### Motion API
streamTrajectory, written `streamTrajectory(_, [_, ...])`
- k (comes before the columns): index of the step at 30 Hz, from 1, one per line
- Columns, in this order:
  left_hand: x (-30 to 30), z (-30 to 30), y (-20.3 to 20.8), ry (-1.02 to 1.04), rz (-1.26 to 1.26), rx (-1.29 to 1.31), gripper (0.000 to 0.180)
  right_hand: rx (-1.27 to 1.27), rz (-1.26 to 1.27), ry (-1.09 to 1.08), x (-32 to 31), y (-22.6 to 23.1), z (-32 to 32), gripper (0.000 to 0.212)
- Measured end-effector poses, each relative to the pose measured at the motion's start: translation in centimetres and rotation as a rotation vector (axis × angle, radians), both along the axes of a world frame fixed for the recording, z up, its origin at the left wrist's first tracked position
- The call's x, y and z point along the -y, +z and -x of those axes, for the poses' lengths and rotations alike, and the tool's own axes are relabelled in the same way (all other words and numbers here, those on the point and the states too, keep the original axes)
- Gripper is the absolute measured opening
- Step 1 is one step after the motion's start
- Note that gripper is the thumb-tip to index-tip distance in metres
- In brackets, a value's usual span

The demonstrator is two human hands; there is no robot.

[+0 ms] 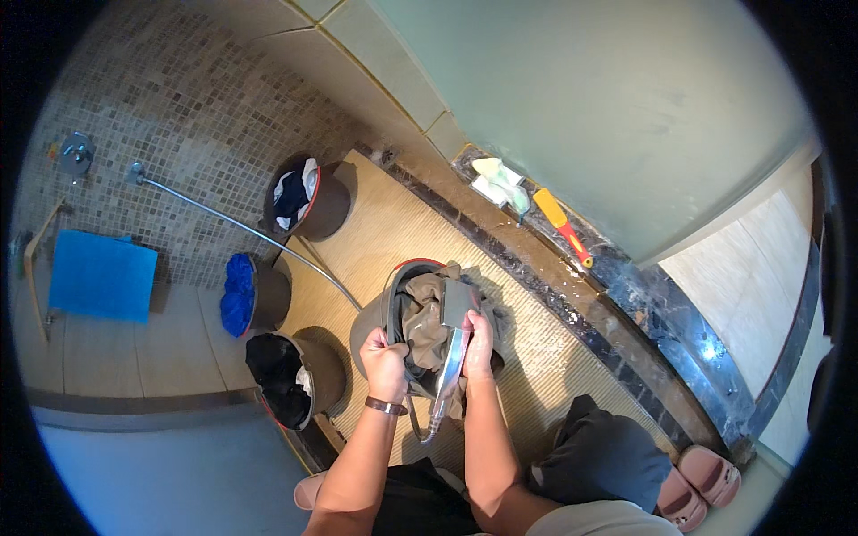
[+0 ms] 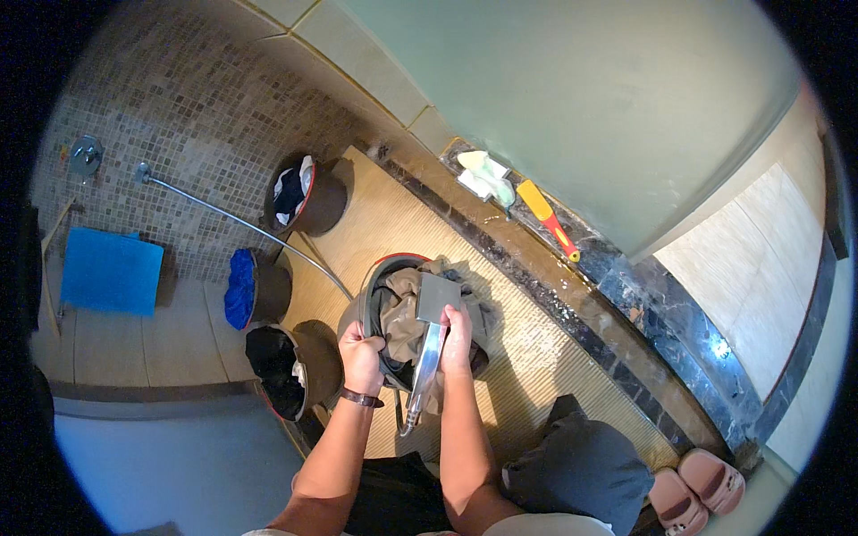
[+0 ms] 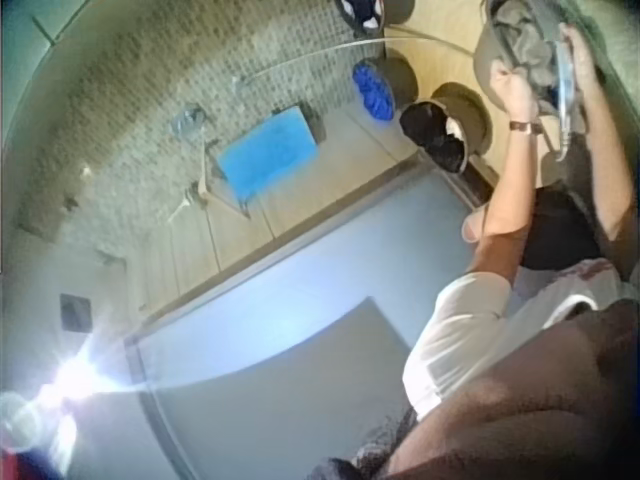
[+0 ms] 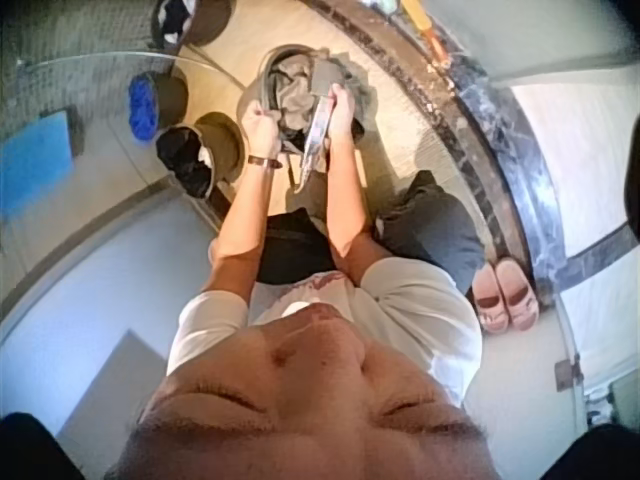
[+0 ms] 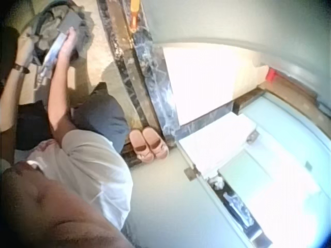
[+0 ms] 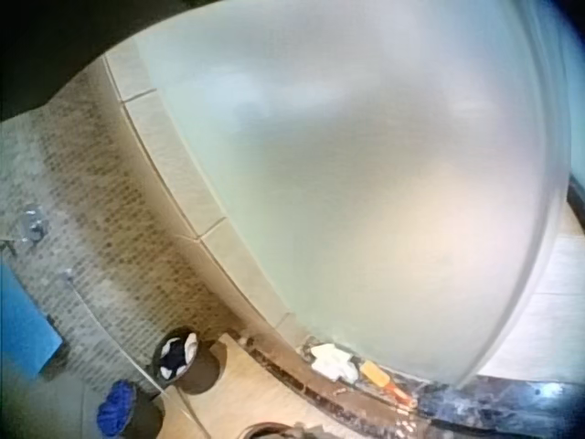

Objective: The person sits on the floor and washes a cloth by hand in a bucket of water. They repeatedly submerge, wring, and scrub the cloth, then rinse it under a handheld shower head.

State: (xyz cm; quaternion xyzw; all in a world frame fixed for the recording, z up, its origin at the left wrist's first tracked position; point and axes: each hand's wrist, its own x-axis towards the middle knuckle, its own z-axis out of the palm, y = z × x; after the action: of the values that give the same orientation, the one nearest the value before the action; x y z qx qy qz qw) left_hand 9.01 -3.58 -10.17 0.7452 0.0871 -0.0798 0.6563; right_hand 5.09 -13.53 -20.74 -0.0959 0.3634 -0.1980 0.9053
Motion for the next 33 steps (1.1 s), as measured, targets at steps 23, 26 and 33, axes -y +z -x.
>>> streamTrajectory(23, [0.1, -1.0, 3.0, 0.004, 0.199, -0.114, 0.033, 0.035, 0.152, -0.044, 1.3, 6.2, -0.8, 0.014])
streamTrajectory(26, [0.5, -0.8, 3.2, -0.058, 0.343, -0.185, 0.027, -0.023, 0.322, -0.025, 2.8, 8.4, -1.0, 0.016])
streamTrajectory(33, [-4.5, -0.5, 0.1, -0.064, 0.530, -0.232, 0.042, -0.431, 1.336, 0.234, 0.1, 13.4, -2.0, 0.029])
